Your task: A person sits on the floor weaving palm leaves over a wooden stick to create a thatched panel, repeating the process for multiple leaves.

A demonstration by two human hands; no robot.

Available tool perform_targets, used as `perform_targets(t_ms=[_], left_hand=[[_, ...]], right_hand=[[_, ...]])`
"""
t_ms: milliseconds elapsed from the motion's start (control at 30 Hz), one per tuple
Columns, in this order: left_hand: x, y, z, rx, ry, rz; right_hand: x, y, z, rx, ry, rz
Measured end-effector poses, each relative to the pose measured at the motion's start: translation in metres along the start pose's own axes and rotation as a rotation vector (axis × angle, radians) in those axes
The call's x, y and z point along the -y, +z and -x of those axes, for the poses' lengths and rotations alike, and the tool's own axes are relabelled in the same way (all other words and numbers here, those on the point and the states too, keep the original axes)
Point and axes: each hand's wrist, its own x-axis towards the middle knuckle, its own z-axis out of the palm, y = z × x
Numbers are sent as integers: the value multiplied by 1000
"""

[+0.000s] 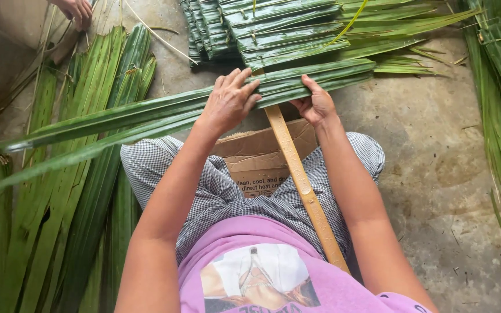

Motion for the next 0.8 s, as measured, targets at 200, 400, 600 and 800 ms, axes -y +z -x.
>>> perform_targets(t_ms=[200,400,600,800], left_hand=[[-15,-5,12,100,38,-116],[-3,4,14,102,60,-101],[-1,7,7,105,54,-80],[-5,-2,4,140,42,-64]], right_hand=[[-12,7,-16,-79,9,5],[-11,13,-13,-105,-13,16],[-11,20,-5,-114,2,8],[-14,28,0,-105,16,-24]])
